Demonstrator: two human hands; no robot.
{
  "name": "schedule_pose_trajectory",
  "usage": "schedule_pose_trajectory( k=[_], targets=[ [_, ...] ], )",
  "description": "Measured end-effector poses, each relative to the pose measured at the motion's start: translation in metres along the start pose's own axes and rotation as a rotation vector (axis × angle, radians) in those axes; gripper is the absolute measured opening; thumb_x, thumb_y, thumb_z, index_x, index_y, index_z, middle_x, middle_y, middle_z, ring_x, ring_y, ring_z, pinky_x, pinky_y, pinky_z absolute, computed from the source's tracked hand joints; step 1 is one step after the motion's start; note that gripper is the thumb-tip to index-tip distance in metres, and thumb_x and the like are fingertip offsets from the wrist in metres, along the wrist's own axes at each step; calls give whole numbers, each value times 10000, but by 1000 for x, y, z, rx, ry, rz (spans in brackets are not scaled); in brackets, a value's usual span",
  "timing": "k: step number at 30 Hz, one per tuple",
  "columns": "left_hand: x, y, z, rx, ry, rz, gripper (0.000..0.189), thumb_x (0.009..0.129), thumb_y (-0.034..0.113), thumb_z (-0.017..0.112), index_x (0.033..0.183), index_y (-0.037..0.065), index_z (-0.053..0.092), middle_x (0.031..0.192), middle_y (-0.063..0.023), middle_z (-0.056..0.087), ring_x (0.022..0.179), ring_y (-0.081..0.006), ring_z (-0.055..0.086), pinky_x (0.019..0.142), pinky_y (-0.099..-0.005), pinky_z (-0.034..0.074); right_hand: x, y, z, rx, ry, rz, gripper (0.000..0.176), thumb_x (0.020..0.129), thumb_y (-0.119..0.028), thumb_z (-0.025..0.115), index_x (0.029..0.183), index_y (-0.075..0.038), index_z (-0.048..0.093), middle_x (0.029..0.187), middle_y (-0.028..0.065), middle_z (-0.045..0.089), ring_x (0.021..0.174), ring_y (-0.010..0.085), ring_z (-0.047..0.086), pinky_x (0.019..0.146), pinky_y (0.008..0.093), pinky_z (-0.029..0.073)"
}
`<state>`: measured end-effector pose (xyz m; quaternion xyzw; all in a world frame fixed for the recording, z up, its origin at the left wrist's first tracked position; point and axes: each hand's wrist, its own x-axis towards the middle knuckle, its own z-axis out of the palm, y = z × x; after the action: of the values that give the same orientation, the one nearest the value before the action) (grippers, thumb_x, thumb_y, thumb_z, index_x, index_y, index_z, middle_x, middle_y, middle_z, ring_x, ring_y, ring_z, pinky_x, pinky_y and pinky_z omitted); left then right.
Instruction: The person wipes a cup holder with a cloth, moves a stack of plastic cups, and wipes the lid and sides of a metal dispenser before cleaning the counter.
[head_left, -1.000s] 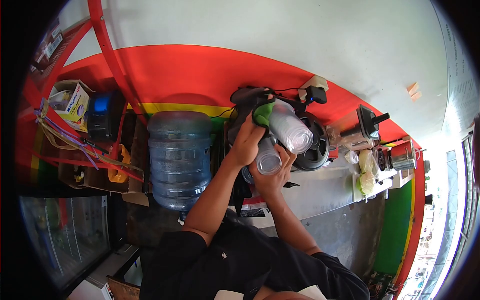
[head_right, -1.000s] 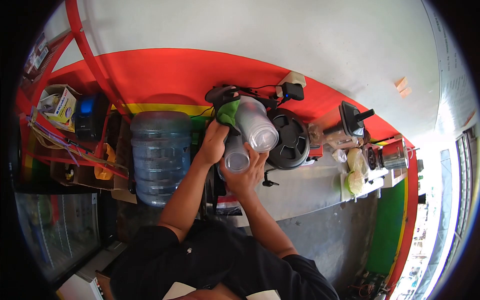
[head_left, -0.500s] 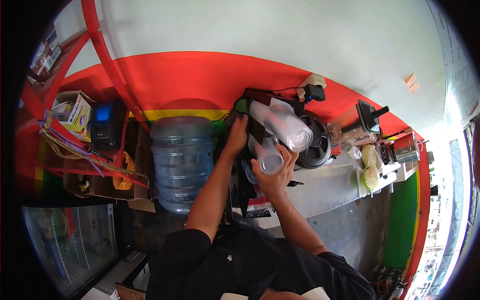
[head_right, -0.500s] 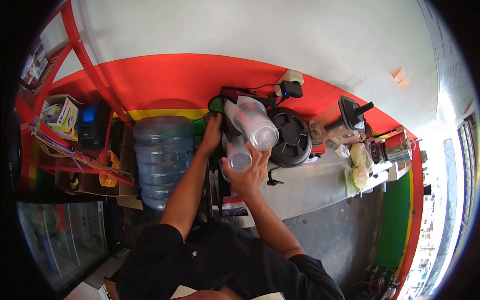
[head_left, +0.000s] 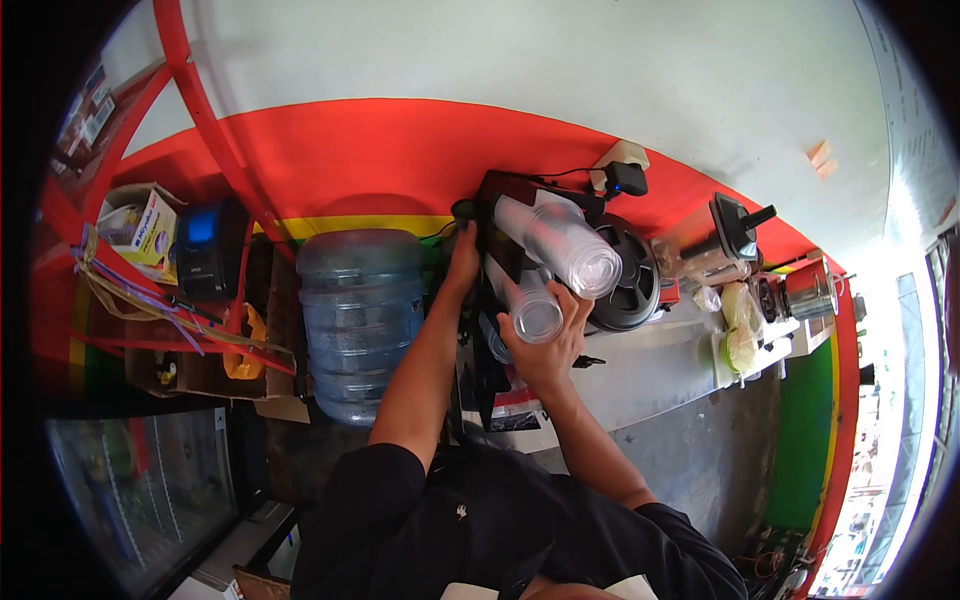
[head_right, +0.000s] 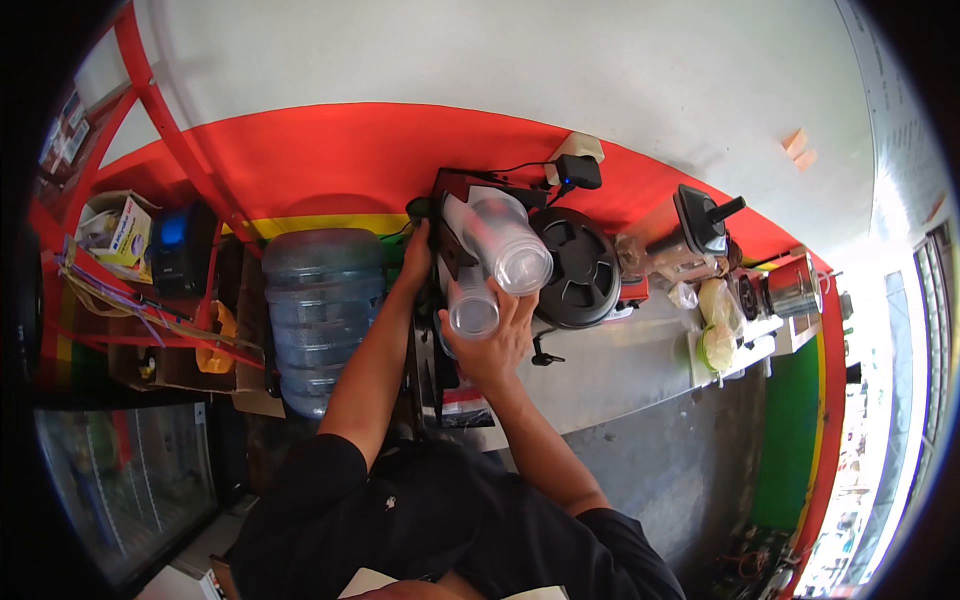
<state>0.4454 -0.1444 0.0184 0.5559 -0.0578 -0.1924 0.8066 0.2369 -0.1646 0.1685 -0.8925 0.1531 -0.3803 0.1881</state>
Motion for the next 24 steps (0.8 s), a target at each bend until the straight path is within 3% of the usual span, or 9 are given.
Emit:
schedule_pose_trajectory(
  k=[4, 6, 8, 9, 12, 15, 16, 19, 24],
  targets=[
    [4, -11, -14, -142, -47, -142, 667, 1127, 496, 414, 1509, -43, 502, 1489, -157, 561, 1366, -234, 510, 1171, -342, 347, 2, -1, 0, 23, -3, 25, 829, 681, -353, 942, 1358, -103, 532, 1408, 278, 457, 1253, 509, 544, 933, 567, 516],
    [-21, 49, 5, -83, -145, 39, 649, 1149, 461, 346, 1549, -42, 436, 1563, -189, 492, 1437, -275, 454, 1216, -353, 289, 1, -3, -1, -5, 3, 12, 823, 676, -305, 947, 1349, -97, 521, 1239, 190, 489, 1130, 441, 581, 883, 541, 503],
    [-35, 95, 23, -60, -169, 165, 641, 1150, 454, 353, 1544, -43, 444, 1553, -187, 499, 1429, -273, 456, 1214, -352, 291, 1, -3, -2, -6, -5, 34, 832, 673, -308, 949, 1353, -100, 518, 1242, 192, 489, 1131, 441, 583, 877, 546, 507],
    [-36, 103, 27, -47, -183, 302, 633, 1150, 447, 359, 1539, -44, 452, 1543, -185, 506, 1421, -270, 458, 1211, -350, 293, 1, -4, -3, -5, -17, 40, 840, 671, -311, 950, 1358, -103, 515, 1245, 194, 490, 1131, 440, 585, 870, 552, 511],
    [-37, 100, 29, 60, -171, 313, 642, 1151, 455, 351, 1534, -50, 454, 1542, -188, 506, 1422, -276, 457, 1211, -357, 295, 1, -1, -1, -14, -12, 23, 848, 673, -317, 948, 1370, -113, 508, 1256, 196, 488, 1138, 447, 587, 845, 557, 521],
    [59, -65, -38, -121, -207, -63, 577, 1149, 481, 338, 1392, 30, 602, 1162, -91, 711, 1066, -199, 655, 994, -339, 489, 1, -2, -2, -29, -16, 43, 855, 673, -328, 948, 1377, -122, 508, 1279, 208, 478, 1160, 460, 584, 843, 559, 529],
    [21, -29, -18, -99, -195, -53, 722, 1131, 528, 341, 1587, -29, 394, 1565, -198, 487, 1424, -287, 471, 1203, -371, 323, 2, -2, -3, -30, -10, 47, 855, 673, -328, 948, 1377, -122, 508, 1279, 208, 478, 1160, 460, 584, 843, 559, 529],
    [10, -87, -39, -94, -32, -279, 740, 1120, 550, 356, 1574, -31, 420, 1557, -201, 507, 1430, -283, 476, 1186, -377, 346, 4, -4, -4, -1, 0, 30, 859, 671, -334, 948, 1381, -127, 512, 1304, 223, 469, 1182, 472, 579, 857, 556, 535],
    [-22, -101, -48, -128, -39, -219, 711, 1123, 523, 381, 1564, -33, 432, 1553, -197, 517, 1434, -283, 474, 1192, -368, 331, 2, 1, -3, 20, 0, 8, 847, 673, -339, 947, 1371, -119, 521, 1305, 227, 469, 1189, 478, 572, 873, 556, 534]
  ],
)
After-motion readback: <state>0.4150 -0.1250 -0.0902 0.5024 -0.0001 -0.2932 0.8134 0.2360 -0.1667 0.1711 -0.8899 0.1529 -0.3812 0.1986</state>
